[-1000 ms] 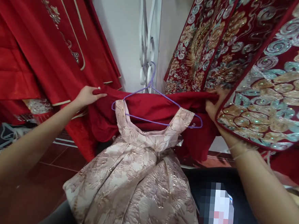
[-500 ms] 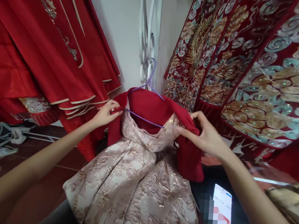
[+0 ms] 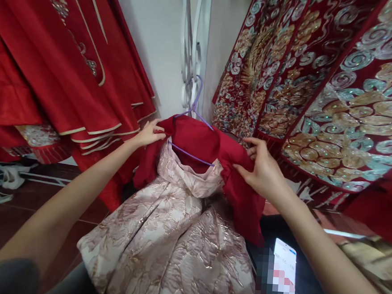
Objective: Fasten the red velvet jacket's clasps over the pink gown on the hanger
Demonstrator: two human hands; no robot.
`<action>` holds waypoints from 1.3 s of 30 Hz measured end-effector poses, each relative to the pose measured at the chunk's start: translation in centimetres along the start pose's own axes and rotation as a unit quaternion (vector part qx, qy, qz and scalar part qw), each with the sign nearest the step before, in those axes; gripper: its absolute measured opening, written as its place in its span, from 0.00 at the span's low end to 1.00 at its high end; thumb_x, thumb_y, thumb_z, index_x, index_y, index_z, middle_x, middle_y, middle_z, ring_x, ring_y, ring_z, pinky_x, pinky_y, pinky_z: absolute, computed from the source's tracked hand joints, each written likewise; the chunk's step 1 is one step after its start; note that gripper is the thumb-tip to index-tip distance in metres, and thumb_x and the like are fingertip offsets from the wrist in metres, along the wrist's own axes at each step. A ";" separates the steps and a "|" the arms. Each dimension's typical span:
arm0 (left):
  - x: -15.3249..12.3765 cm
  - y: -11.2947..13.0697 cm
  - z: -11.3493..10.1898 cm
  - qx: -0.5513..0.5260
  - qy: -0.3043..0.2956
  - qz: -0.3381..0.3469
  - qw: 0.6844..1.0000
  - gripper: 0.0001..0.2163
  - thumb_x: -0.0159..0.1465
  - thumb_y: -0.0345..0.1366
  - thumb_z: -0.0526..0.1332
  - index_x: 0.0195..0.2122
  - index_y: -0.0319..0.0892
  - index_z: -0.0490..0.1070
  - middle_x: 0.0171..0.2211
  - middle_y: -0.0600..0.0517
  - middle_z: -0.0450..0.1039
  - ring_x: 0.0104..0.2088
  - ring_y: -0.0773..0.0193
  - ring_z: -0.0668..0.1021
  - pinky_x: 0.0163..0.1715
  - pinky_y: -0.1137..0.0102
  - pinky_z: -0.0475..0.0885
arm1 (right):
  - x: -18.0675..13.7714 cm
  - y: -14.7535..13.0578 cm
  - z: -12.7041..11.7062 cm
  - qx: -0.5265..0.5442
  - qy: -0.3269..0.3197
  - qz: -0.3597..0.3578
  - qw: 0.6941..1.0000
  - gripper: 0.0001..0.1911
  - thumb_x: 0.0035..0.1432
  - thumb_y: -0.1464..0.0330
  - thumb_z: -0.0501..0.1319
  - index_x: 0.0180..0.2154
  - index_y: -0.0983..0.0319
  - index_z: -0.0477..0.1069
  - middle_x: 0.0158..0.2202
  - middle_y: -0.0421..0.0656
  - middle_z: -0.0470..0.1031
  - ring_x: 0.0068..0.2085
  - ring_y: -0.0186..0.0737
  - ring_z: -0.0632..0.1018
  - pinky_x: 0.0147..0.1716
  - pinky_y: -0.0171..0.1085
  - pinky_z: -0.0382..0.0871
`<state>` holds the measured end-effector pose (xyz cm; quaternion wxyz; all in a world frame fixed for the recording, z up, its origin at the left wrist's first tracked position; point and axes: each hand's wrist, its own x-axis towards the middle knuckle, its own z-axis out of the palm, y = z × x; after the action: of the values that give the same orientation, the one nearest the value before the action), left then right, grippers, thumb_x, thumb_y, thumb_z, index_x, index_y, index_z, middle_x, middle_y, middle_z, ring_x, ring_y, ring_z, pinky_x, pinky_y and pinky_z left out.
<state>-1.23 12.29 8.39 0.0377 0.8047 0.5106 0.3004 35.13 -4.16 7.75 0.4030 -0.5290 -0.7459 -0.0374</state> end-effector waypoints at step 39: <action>-4.3 2.1 -1.6 0.159 -0.035 0.060 0.985 0.10 0.57 0.40 0.58 0.22 0.42 0.65 0.33 0.47 0.59 0.42 0.49 0.69 0.43 0.56 0.64 | 2.4 -6.8 6.1 0.181 -0.149 -0.029 0.972 0.07 0.55 0.64 0.61 0.33 0.56 0.78 0.32 0.41 0.79 0.32 0.40 0.78 0.35 0.42 0.74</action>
<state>-1.67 7.29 8.58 -0.0914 0.8397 0.5009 0.1890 25.86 -2.38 7.64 0.3754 -0.4250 -0.8069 0.1652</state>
